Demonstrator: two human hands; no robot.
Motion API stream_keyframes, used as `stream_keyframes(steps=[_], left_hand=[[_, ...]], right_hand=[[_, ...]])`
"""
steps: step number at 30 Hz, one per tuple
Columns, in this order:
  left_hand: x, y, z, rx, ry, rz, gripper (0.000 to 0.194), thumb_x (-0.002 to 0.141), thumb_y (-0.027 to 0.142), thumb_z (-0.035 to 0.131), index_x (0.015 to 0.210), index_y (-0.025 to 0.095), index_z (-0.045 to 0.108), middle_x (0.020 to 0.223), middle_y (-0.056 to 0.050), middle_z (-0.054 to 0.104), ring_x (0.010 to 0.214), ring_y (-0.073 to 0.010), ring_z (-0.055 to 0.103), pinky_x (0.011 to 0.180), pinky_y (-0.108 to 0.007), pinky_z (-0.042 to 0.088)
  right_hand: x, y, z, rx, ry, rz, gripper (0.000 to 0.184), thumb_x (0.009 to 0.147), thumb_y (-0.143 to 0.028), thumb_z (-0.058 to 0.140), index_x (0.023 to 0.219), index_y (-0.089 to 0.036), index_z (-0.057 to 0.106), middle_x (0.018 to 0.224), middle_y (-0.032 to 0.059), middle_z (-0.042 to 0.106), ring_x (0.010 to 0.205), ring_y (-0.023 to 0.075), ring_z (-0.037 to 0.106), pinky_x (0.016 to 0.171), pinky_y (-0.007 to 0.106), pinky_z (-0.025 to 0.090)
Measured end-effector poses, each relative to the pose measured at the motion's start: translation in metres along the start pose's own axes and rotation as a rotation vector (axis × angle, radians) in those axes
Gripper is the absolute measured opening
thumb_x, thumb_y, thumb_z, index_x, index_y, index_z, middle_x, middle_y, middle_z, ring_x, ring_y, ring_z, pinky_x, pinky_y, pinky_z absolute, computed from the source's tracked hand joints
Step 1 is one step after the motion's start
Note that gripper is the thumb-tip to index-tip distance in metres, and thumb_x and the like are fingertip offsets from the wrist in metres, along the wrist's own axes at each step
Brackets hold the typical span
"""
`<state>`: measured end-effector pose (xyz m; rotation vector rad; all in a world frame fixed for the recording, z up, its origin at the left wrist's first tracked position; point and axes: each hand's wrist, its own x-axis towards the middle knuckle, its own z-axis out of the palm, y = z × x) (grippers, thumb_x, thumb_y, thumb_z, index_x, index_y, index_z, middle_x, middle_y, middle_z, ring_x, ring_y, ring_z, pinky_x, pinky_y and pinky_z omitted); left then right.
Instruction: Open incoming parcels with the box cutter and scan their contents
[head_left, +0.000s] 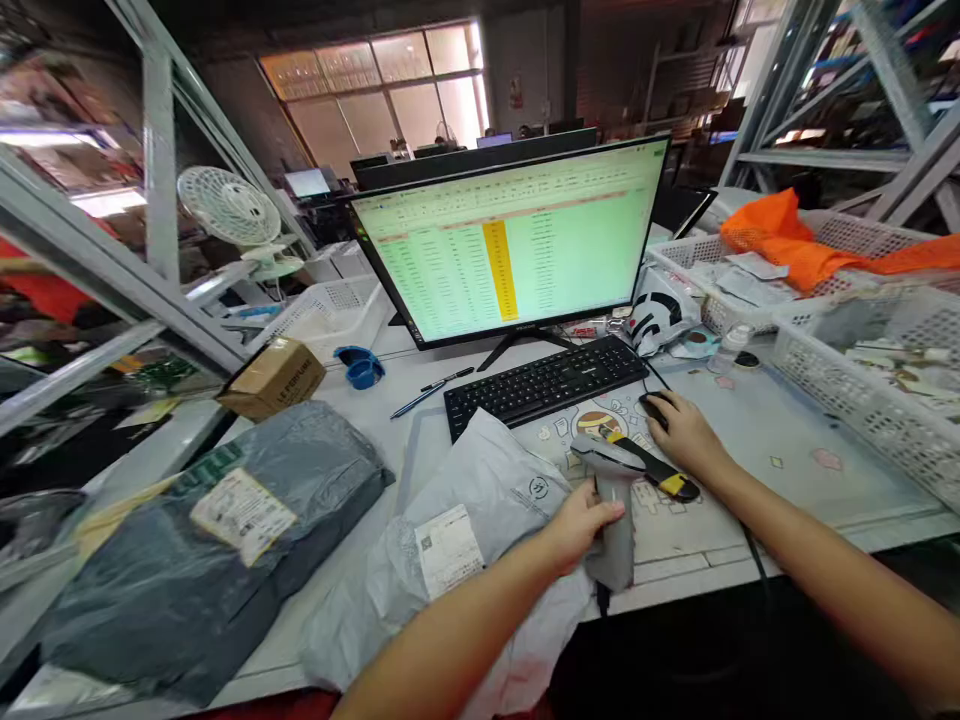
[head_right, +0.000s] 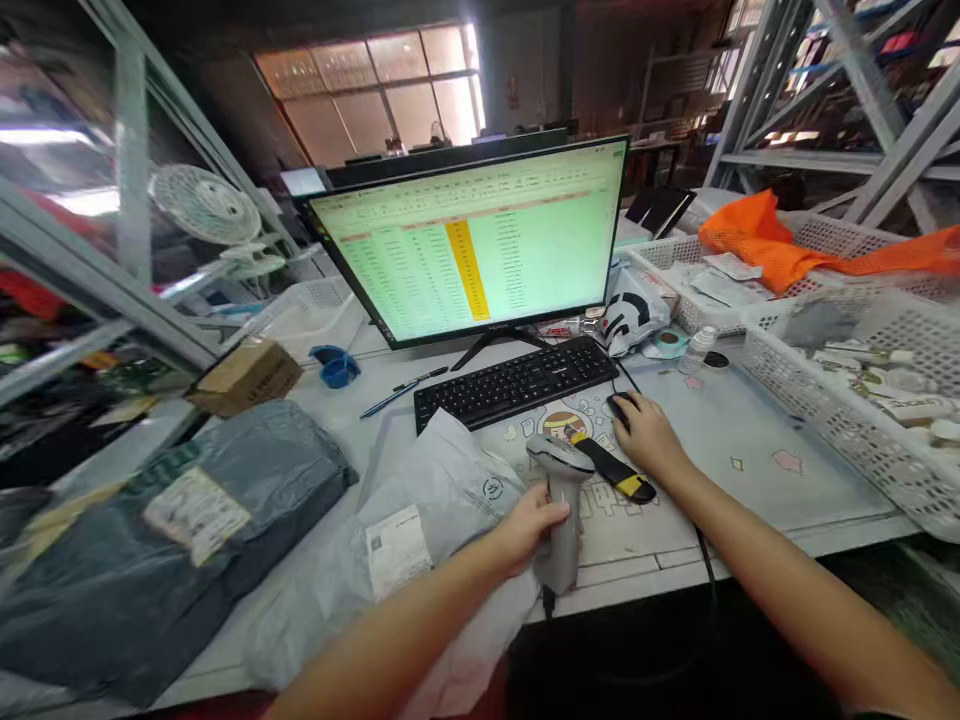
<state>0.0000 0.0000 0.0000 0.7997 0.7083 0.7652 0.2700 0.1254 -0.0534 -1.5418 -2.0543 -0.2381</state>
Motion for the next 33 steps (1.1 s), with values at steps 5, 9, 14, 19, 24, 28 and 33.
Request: stream_keyframes(steps=[5,9,14,19,24,28,33], left_hand=[[0.0004,0.0017,0.0012,-0.014,-0.002,0.018,0.071,0.061,0.053,0.091,0.113,0.014,0.062,0.073,-0.001,0.066,0.063,-0.0151,0.059,0.071,-0.029,0.05],[-0.0009,0.0025,0.0014,-0.029,-0.012,0.018,0.07,0.063,0.05,0.091,0.114,0.015,0.061,0.077,-0.002,0.066,0.067,-0.0164,0.062,0.072,-0.03,0.052],[-0.0003,0.001,-0.0002,-0.023,-0.012,0.007,0.07,0.062,0.051,0.09,0.113,0.015,0.058,0.078,-0.002,0.064,0.068,-0.0174,0.063,0.069,-0.031,0.053],[0.0013,-0.0001,-0.001,-0.019,-0.021,0.0,0.07,0.061,0.053,0.09,0.109,0.015,0.056,0.078,-0.002,0.064,0.066,-0.017,0.062,0.067,-0.031,0.053],[-0.0003,0.0019,0.0005,-0.026,-0.01,0.004,0.069,0.059,0.054,0.091,0.105,0.016,0.057,0.076,-0.001,0.065,0.065,-0.0159,0.061,0.067,-0.029,0.052],[-0.002,0.0038,0.0013,-0.005,-0.017,0.001,0.069,0.061,0.054,0.09,0.109,0.016,0.058,0.074,-0.001,0.065,0.063,-0.0158,0.061,0.068,-0.029,0.051],[-0.0008,0.0012,0.0001,-0.021,-0.013,-0.001,0.069,0.061,0.051,0.091,0.11,0.015,0.059,0.079,-0.003,0.067,0.066,-0.0164,0.061,0.071,-0.031,0.051]], right_hand=[[0.0,0.0008,0.001,-0.009,-0.005,0.004,0.045,0.097,-0.03,0.05,0.132,-0.007,0.066,0.137,0.0228,0.062,0.124,0.0355,0.06,0.108,0.052,0.05],[-0.0003,0.0007,0.0017,-0.005,0.013,-0.006,0.045,0.096,-0.029,0.051,0.132,-0.008,0.066,0.137,0.0225,0.062,0.125,0.0352,0.059,0.109,0.051,0.049],[-0.0009,0.0004,0.0028,0.007,0.029,-0.008,0.045,0.097,-0.03,0.048,0.132,-0.008,0.066,0.138,0.0232,0.061,0.126,0.0357,0.058,0.108,0.053,0.049],[-0.0013,-0.0004,0.0019,0.019,0.033,0.001,0.045,0.097,-0.031,0.049,0.134,-0.011,0.065,0.138,0.0223,0.06,0.127,0.0355,0.057,0.108,0.053,0.049],[-0.0013,-0.0018,-0.0022,0.012,0.06,-0.02,0.045,0.1,-0.033,0.047,0.135,-0.01,0.063,0.139,0.0216,0.059,0.129,0.0342,0.056,0.111,0.051,0.047],[-0.0019,-0.0016,-0.0019,-0.018,0.049,-0.01,0.044,0.099,-0.032,0.047,0.133,-0.01,0.064,0.138,0.0216,0.06,0.127,0.0344,0.057,0.109,0.051,0.049],[-0.0019,0.0011,0.0011,-0.037,0.031,-0.026,0.043,0.098,-0.031,0.048,0.132,-0.01,0.065,0.136,0.0207,0.061,0.123,0.0344,0.06,0.107,0.051,0.05]])
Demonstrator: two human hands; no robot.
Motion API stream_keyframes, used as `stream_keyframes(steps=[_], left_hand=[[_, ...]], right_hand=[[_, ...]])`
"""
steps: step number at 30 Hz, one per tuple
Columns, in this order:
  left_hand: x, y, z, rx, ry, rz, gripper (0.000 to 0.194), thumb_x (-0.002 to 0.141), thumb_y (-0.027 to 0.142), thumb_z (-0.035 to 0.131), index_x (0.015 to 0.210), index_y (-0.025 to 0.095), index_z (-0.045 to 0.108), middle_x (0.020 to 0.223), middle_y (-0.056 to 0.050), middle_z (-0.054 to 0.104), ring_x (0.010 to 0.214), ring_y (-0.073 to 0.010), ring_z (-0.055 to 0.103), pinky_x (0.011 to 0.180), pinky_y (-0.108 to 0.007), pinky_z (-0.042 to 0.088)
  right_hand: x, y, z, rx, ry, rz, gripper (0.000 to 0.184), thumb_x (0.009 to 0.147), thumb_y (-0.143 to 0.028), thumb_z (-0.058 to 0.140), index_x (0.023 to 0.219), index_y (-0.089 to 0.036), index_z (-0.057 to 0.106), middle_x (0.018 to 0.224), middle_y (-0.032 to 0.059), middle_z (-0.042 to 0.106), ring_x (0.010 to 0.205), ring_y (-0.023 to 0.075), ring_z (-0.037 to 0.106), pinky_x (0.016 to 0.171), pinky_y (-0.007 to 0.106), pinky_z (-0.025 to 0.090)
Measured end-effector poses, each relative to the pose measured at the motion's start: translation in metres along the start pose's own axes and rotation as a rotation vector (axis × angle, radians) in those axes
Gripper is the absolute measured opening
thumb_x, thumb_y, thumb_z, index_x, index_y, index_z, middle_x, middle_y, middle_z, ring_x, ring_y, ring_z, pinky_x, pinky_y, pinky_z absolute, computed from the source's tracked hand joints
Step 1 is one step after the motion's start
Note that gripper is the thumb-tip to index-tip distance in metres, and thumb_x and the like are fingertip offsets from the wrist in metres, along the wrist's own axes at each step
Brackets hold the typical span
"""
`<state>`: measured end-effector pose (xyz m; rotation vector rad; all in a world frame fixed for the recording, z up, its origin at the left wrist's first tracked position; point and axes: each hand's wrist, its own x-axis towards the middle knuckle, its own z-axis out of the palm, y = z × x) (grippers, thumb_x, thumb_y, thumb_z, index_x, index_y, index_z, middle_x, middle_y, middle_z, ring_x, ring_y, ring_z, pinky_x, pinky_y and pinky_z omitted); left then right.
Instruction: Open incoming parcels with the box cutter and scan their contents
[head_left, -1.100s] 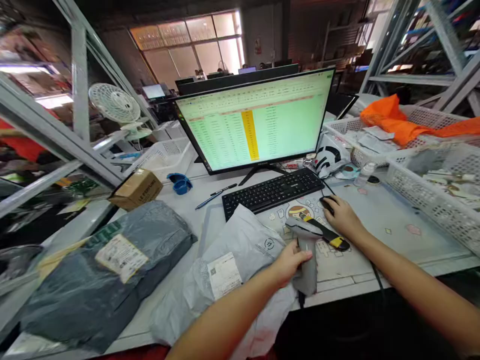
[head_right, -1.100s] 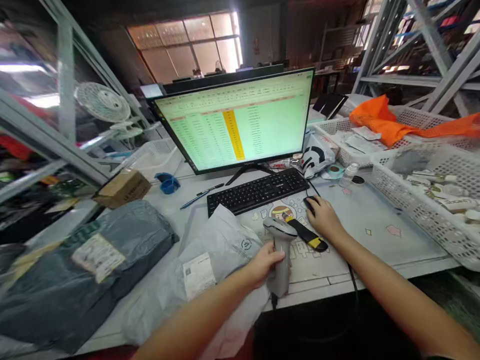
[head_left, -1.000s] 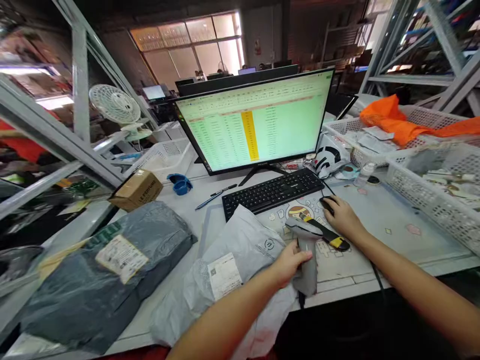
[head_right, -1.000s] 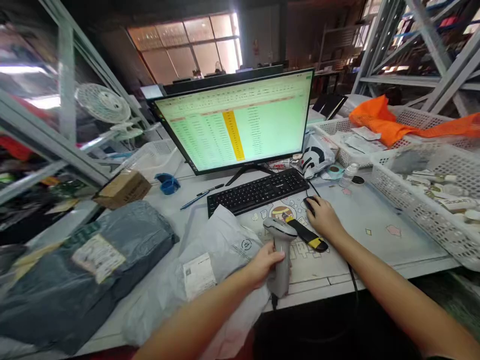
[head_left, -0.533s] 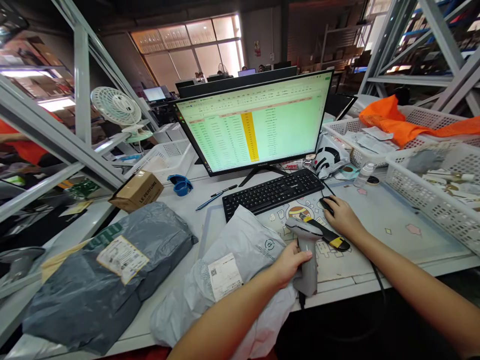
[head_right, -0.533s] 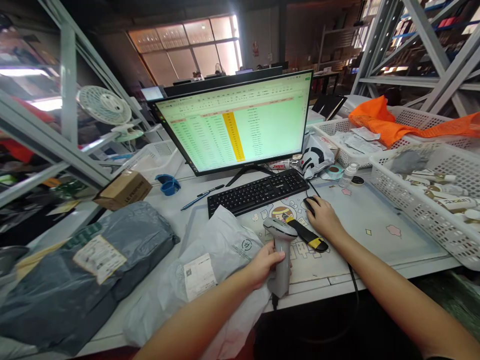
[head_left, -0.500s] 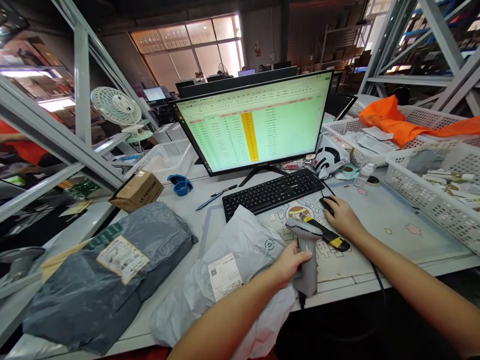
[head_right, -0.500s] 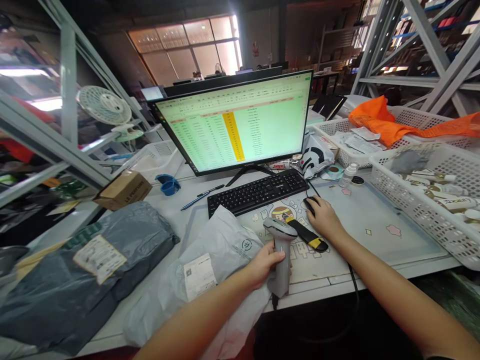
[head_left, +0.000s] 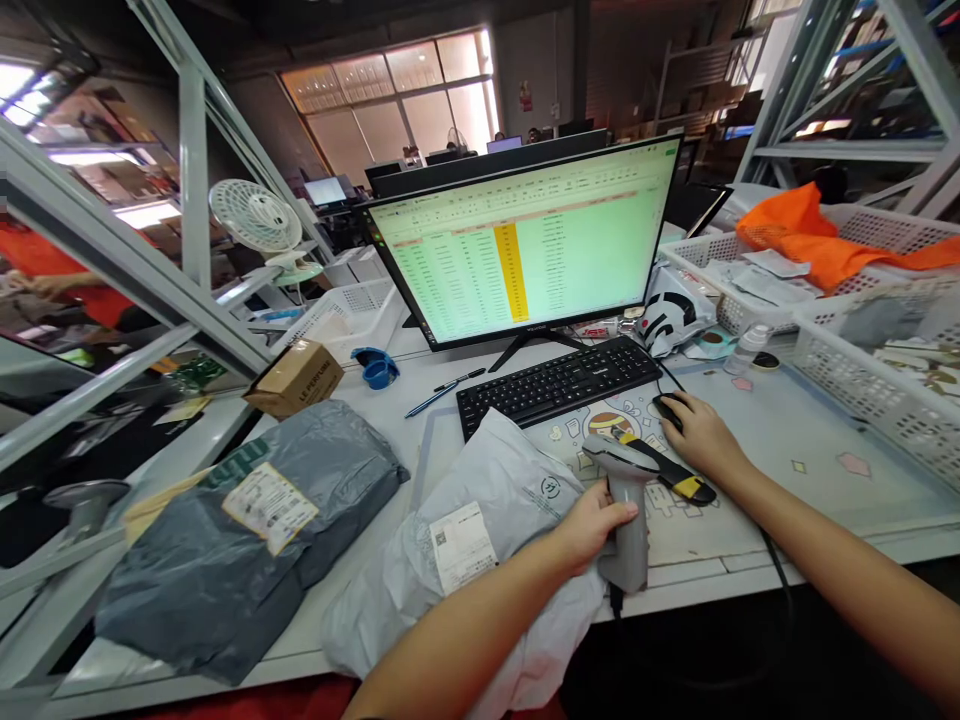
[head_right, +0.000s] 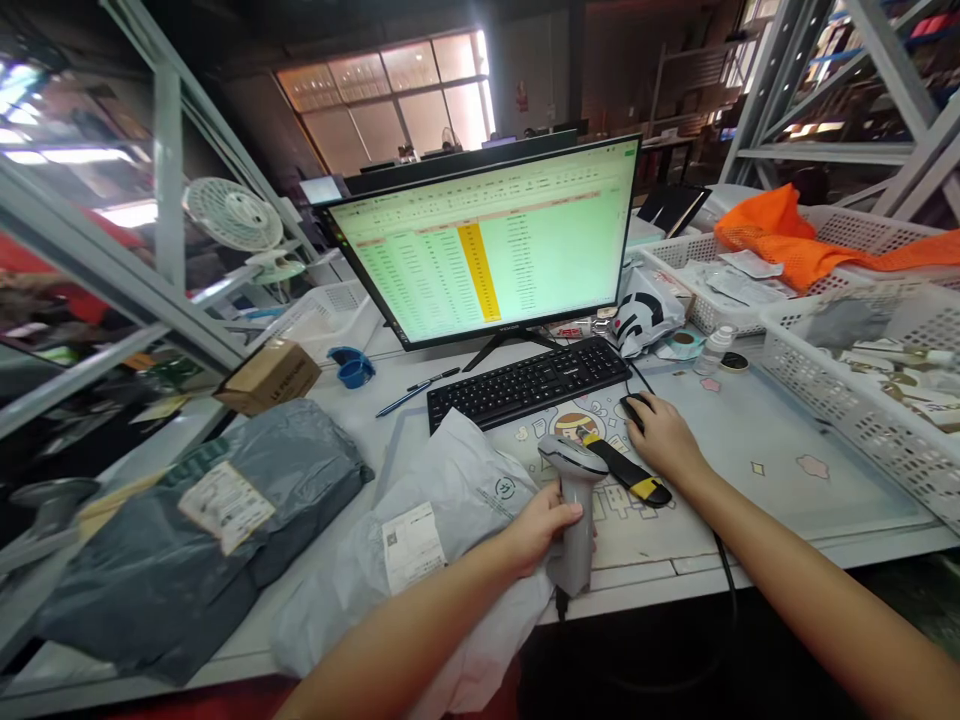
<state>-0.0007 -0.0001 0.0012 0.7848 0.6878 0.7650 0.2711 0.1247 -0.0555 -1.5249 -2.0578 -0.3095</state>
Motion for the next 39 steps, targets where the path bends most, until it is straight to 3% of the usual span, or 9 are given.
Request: stream_keyframes(steps=[6,10,16,22,34,39], left_hand=[[0.0031,-0.0049,-0.0026,0.003,0.01,0.004,0.071,0.059,0.05,0.092,0.111,0.015,0.06,0.077,-0.002,0.064,0.07,-0.017,0.06,0.077,-0.032,0.049],[0.0034,-0.0036,-0.0025,0.025,0.013,0.024,0.071,0.057,0.051,0.093,0.11,0.013,0.062,0.087,-0.005,0.067,0.08,-0.018,0.062,0.081,-0.031,0.047],[0.0023,-0.0017,-0.0013,0.028,0.021,-0.009,0.071,0.054,0.053,0.093,0.105,0.016,0.06,0.077,-0.002,0.064,0.069,-0.0168,0.061,0.073,-0.03,0.049],[0.0033,-0.002,-0.0014,0.025,0.016,0.004,0.073,0.055,0.053,0.092,0.109,0.015,0.06,0.077,-0.002,0.063,0.071,-0.0171,0.059,0.072,-0.03,0.047],[0.0031,-0.0012,0.0,0.004,0.021,0.039,0.078,0.054,0.051,0.094,0.115,0.012,0.065,0.096,-0.01,0.07,0.088,-0.0217,0.064,0.079,-0.03,0.048],[0.0034,-0.0025,-0.0012,0.009,0.009,0.039,0.074,0.058,0.051,0.092,0.115,0.014,0.063,0.09,-0.007,0.069,0.074,-0.0186,0.063,0.073,-0.03,0.049]], right_hand=[[0.0,0.0011,-0.0008,0.011,0.038,-0.033,0.045,0.101,-0.034,0.047,0.131,-0.007,0.065,0.136,0.0217,0.062,0.125,0.0344,0.059,0.108,0.05,0.05],[-0.0008,0.002,0.0005,-0.019,0.022,-0.023,0.042,0.099,-0.032,0.049,0.129,-0.01,0.066,0.134,0.0195,0.063,0.12,0.0338,0.062,0.104,0.05,0.052],[-0.0001,0.0027,0.0015,0.029,0.042,-0.062,0.043,0.099,-0.034,0.048,0.13,-0.01,0.066,0.135,0.0199,0.063,0.121,0.0338,0.061,0.104,0.05,0.052],[-0.0012,0.0014,0.0018,0.012,0.026,-0.007,0.044,0.095,-0.032,0.05,0.13,-0.012,0.066,0.134,0.0194,0.063,0.121,0.0345,0.061,0.104,0.05,0.051],[-0.001,0.0036,0.0029,0.014,0.032,0.0,0.045,0.098,-0.034,0.048,0.132,-0.01,0.065,0.137,0.02,0.061,0.124,0.0343,0.06,0.106,0.051,0.051],[0.0,-0.0012,-0.0016,0.004,0.015,0.014,0.043,0.096,-0.032,0.049,0.129,-0.012,0.067,0.134,0.0193,0.063,0.118,0.0337,0.062,0.103,0.05,0.053]])
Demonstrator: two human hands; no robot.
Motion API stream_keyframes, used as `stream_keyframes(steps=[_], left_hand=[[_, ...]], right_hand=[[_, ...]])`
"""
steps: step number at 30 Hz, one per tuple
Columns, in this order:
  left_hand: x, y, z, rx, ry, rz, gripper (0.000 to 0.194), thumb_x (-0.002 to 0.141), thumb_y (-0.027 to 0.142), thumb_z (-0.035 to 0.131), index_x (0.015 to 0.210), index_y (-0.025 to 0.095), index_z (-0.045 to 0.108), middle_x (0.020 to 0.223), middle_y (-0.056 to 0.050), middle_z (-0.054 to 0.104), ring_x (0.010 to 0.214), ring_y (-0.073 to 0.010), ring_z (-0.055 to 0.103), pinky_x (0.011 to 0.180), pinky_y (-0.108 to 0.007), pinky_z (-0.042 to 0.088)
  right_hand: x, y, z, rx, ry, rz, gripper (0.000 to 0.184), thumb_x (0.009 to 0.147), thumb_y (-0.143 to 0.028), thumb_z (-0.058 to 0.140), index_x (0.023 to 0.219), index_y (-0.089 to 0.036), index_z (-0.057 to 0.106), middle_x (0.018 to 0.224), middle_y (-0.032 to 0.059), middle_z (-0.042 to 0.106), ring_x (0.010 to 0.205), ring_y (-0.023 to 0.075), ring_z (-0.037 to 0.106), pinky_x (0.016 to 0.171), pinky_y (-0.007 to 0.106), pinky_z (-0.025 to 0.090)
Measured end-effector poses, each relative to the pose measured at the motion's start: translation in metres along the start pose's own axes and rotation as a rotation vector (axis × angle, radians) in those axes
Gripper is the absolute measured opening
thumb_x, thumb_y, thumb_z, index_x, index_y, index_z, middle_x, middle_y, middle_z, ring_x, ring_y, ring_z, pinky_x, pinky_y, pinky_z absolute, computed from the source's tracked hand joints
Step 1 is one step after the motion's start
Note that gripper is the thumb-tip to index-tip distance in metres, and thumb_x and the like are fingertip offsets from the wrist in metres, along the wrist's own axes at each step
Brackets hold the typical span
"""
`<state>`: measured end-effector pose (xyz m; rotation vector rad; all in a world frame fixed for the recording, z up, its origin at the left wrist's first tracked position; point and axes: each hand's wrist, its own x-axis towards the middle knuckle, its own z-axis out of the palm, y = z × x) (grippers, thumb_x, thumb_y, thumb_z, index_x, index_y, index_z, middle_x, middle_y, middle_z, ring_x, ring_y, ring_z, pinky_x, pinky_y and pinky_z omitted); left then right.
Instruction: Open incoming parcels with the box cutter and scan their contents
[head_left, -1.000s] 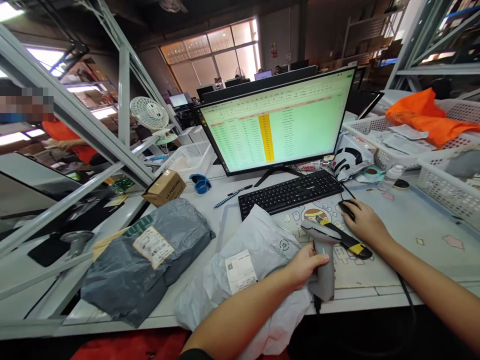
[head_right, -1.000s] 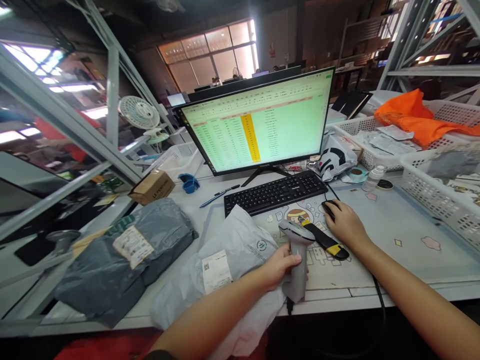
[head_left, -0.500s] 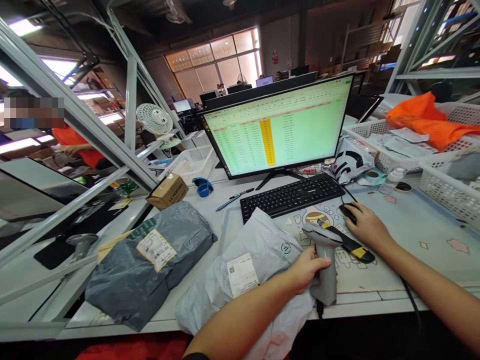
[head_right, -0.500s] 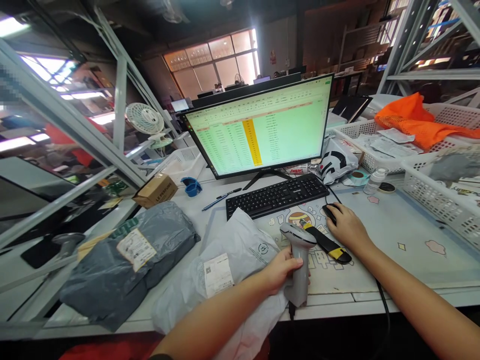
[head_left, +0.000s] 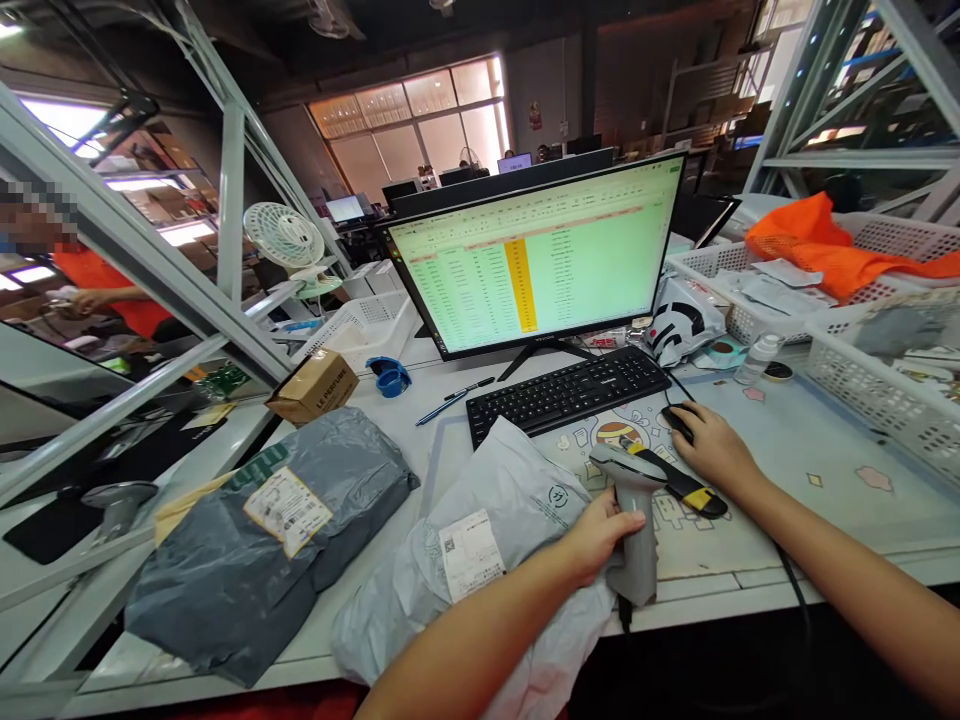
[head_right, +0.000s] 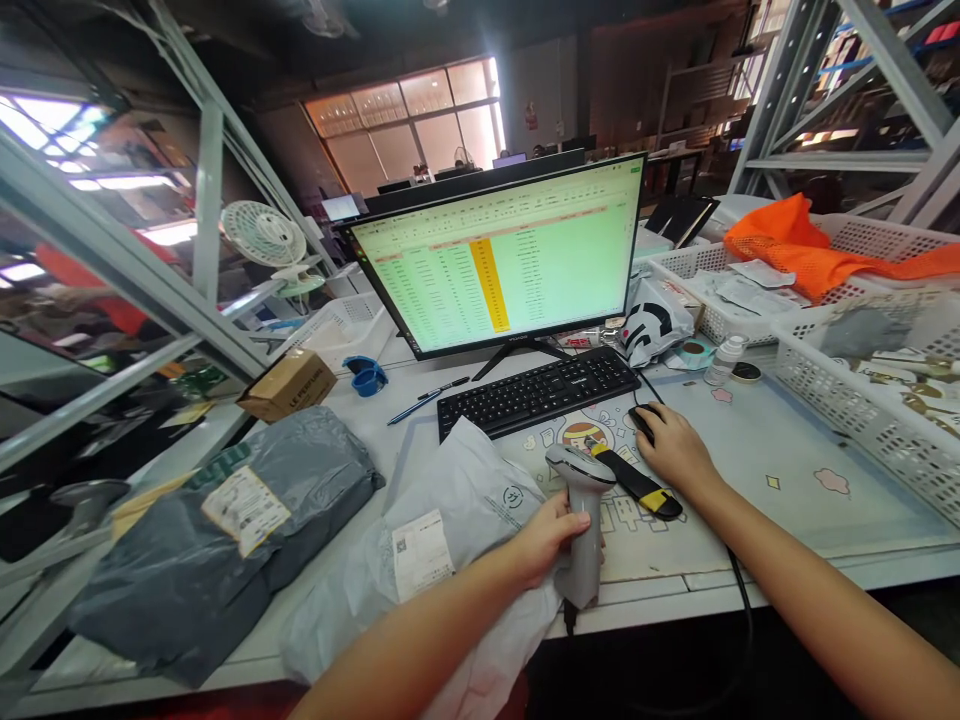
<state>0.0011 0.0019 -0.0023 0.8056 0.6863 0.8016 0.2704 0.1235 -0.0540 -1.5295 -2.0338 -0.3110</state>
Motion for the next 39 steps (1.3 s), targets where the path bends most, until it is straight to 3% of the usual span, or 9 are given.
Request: stream_keyframes(steps=[8,21,27,32,39], left_hand=[[-0.0024,0.0026,-0.0006,0.031,-0.019,-0.043,0.072,0.061,0.056,0.088,0.112,0.017,0.055,0.079,-0.003,0.066,0.061,-0.0162,0.062,0.064,-0.029,0.05],[-0.0045,0.0054,0.0012,0.038,0.01,-0.072,0.077,0.058,0.057,0.089,0.111,0.016,0.052,0.083,-0.003,0.064,0.066,-0.0169,0.063,0.062,-0.03,0.053],[-0.0018,0.0016,-0.0014,0.026,-0.006,-0.065,0.076,0.061,0.055,0.088,0.115,0.016,0.052,0.082,-0.003,0.064,0.065,-0.0175,0.063,0.062,-0.031,0.053],[-0.002,0.0016,-0.0006,0.016,0.0,-0.055,0.075,0.06,0.054,0.088,0.115,0.016,0.053,0.085,-0.003,0.065,0.064,-0.0159,0.062,0.064,-0.031,0.053],[-0.0016,0.0011,-0.0011,0.037,-0.002,-0.059,0.075,0.06,0.056,0.087,0.112,0.016,0.052,0.083,-0.004,0.065,0.063,-0.0169,0.063,0.063,-0.031,0.052]], right_hand=[[0.001,-0.0045,-0.0035,-0.04,-0.02,0.068,0.044,0.093,-0.027,0.05,0.131,-0.011,0.067,0.136,0.0203,0.062,0.121,0.0348,0.061,0.104,0.052,0.053],[0.0011,-0.0044,-0.0052,-0.016,-0.028,0.073,0.043,0.091,-0.027,0.051,0.128,-0.012,0.068,0.136,0.0189,0.062,0.122,0.0337,0.06,0.105,0.05,0.051],[0.0022,-0.0047,-0.0058,0.081,0.026,0.024,0.044,0.094,-0.029,0.05,0.133,-0.014,0.065,0.138,0.0188,0.06,0.127,0.0325,0.058,0.109,0.049,0.05],[0.0004,-0.0063,-0.0068,0.001,0.015,0.073,0.042,0.092,-0.029,0.052,0.128,-0.014,0.067,0.133,0.0171,0.063,0.119,0.0325,0.062,0.103,0.048,0.053],[0.0015,-0.0013,-0.0006,0.043,0.011,0.008,0.042,0.095,-0.03,0.049,0.131,-0.015,0.064,0.134,0.0178,0.062,0.123,0.0325,0.06,0.106,0.05,0.051]])
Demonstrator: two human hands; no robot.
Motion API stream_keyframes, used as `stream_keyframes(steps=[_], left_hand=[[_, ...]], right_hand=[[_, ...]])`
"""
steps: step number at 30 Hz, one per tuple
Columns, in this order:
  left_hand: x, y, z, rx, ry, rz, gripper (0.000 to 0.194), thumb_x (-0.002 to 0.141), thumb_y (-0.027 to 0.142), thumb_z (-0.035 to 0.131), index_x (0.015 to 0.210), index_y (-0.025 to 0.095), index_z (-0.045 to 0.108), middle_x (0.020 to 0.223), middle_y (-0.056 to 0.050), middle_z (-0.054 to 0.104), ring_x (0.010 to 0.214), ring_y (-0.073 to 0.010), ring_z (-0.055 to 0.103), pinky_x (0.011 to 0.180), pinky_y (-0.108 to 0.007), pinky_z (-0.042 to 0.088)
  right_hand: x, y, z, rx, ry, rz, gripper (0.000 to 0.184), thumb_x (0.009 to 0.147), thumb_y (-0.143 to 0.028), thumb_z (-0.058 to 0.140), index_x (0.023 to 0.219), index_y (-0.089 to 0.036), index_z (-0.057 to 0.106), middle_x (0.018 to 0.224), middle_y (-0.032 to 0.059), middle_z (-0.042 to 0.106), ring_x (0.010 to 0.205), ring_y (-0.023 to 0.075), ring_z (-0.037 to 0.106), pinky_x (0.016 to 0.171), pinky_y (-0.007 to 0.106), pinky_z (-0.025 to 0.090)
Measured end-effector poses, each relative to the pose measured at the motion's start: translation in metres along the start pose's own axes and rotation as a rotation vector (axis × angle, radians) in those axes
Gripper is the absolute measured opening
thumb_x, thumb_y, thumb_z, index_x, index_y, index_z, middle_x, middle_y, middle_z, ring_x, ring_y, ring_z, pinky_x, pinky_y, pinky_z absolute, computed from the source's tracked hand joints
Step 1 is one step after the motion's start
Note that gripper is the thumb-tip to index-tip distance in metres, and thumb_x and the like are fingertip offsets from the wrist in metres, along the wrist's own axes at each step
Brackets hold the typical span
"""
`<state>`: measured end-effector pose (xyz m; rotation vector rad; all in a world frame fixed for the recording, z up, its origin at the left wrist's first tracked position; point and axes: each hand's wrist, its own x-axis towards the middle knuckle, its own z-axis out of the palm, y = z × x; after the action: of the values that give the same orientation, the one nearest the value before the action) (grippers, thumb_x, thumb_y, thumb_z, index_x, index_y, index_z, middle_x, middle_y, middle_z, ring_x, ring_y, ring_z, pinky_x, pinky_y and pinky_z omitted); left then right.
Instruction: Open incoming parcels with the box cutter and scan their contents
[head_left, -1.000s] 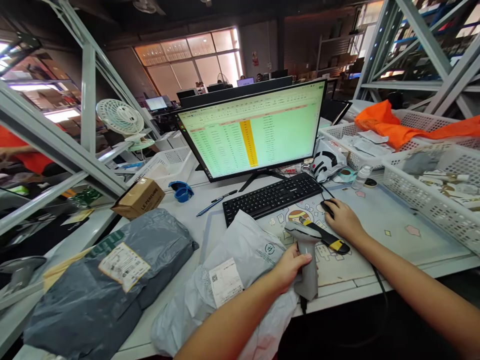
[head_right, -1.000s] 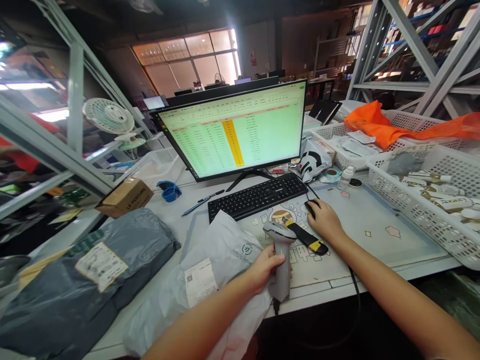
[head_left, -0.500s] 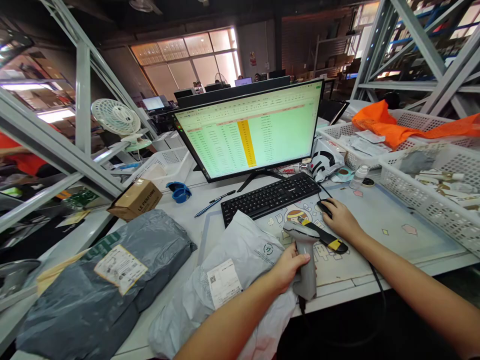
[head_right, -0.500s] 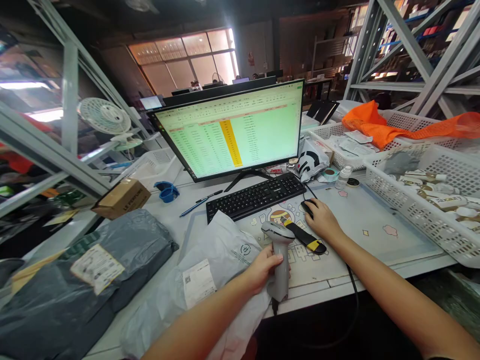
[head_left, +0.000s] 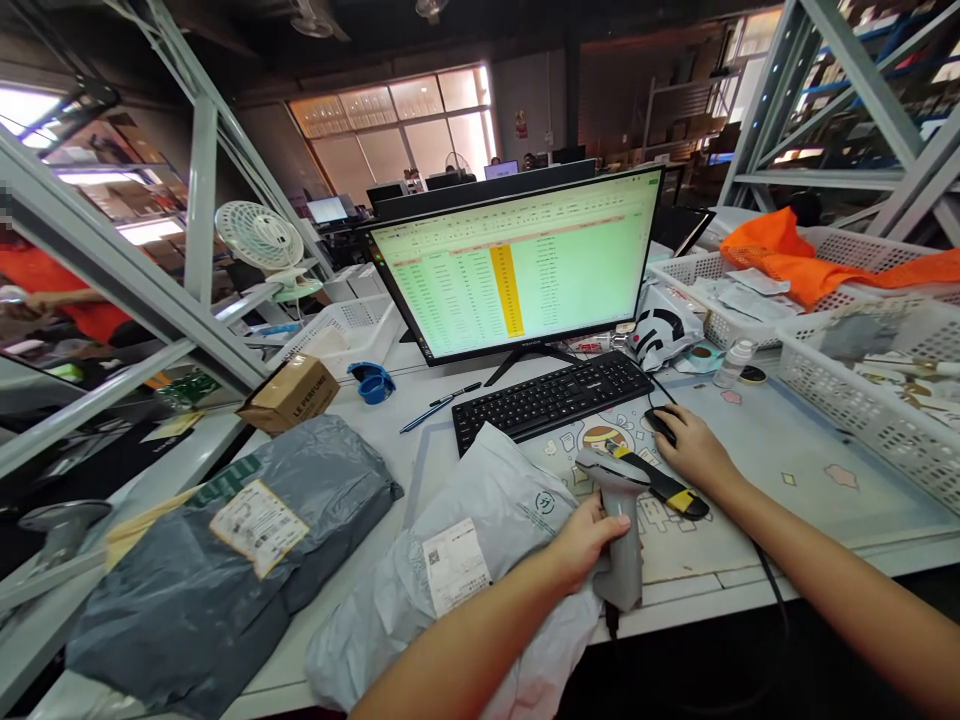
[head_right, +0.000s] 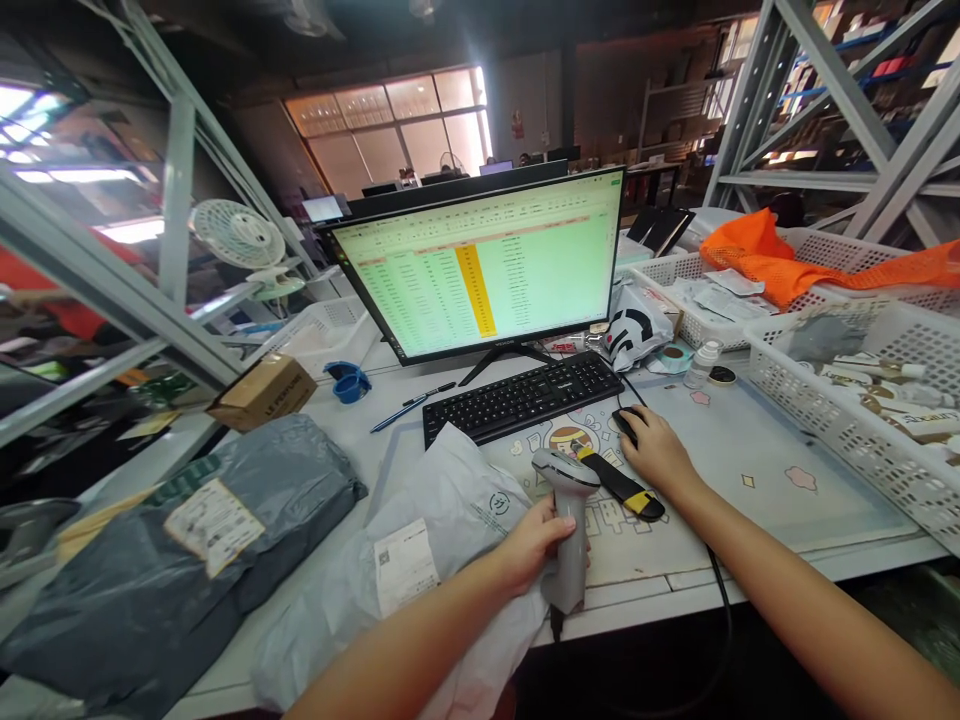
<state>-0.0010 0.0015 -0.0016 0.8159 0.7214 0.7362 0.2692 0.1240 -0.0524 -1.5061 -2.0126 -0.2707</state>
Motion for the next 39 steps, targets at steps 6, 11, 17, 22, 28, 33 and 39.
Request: stream_keyframes(steps=[6,11,17,22,28,33,39], left_hand=[[0.001,0.0,0.0,-0.015,0.008,-0.001,0.072,0.059,0.054,0.088,0.108,0.016,0.052,0.081,-0.002,0.064,0.061,-0.0159,0.062,0.06,-0.03,0.052],[0.001,-0.002,-0.001,-0.029,0.002,0.011,0.07,0.06,0.052,0.088,0.109,0.016,0.053,0.083,-0.003,0.065,0.063,-0.016,0.062,0.061,-0.03,0.053],[0.002,-0.003,-0.002,-0.007,0.0,-0.003,0.072,0.06,0.054,0.087,0.111,0.017,0.052,0.083,-0.003,0.064,0.063,-0.0169,0.062,0.06,-0.031,0.053],[0.0,0.001,0.0,-0.022,0.009,-0.015,0.075,0.058,0.054,0.089,0.113,0.016,0.054,0.084,-0.003,0.064,0.066,-0.0171,0.062,0.064,-0.032,0.052],[0.0,-0.004,0.001,-0.05,0.014,0.023,0.071,0.054,0.051,0.092,0.108,0.016,0.061,0.078,-0.002,0.065,0.07,-0.0168,0.06,0.076,-0.031,0.048],[0.011,-0.012,-0.004,-0.066,0.033,0.067,0.079,0.045,0.053,0.097,0.106,0.015,0.066,0.086,-0.004,0.068,0.081,-0.018,0.06,0.085,-0.032,0.045],[0.013,-0.015,-0.005,-0.071,0.025,0.059,0.088,0.042,0.054,0.098,0.114,0.014,0.067,0.097,-0.008,0.072,0.096,-0.0237,0.065,0.094,-0.036,0.045]], right_hand=[[-0.001,0.001,0.001,0.011,-0.007,-0.022,0.041,0.098,-0.032,0.05,0.131,-0.012,0.064,0.136,0.0177,0.061,0.124,0.0324,0.059,0.107,0.048,0.051],[0.0,-0.001,-0.001,-0.028,-0.037,0.022,0.04,0.096,-0.031,0.051,0.128,-0.012,0.067,0.134,0.0166,0.063,0.12,0.0319,0.062,0.104,0.046,0.052],[-0.002,-0.001,-0.003,-0.016,0.019,0.07,0.041,0.093,-0.03,0.053,0.126,-0.012,0.068,0.134,0.0175,0.063,0.121,0.0318,0.062,0.106,0.047,0.052],[0.0,0.0,0.0,0.018,-0.002,0.029,0.04,0.094,-0.029,0.051,0.125,-0.011,0.068,0.131,0.0186,0.064,0.12,0.0327,0.062,0.105,0.049,0.052],[-0.003,0.006,0.005,0.056,0.06,-0.011,0.045,0.099,-0.04,0.047,0.127,-0.011,0.067,0.132,0.0203,0.063,0.122,0.0338,0.06,0.108,0.052,0.05],[-0.006,0.024,0.021,0.031,0.058,-0.039,0.049,0.097,-0.043,0.045,0.127,-0.011,0.066,0.129,0.0201,0.063,0.117,0.0354,0.063,0.104,0.054,0.052],[-0.005,0.032,0.029,0.02,0.064,-0.049,0.053,0.098,-0.047,0.042,0.126,-0.009,0.066,0.127,0.0216,0.063,0.114,0.0365,0.063,0.102,0.054,0.053]])
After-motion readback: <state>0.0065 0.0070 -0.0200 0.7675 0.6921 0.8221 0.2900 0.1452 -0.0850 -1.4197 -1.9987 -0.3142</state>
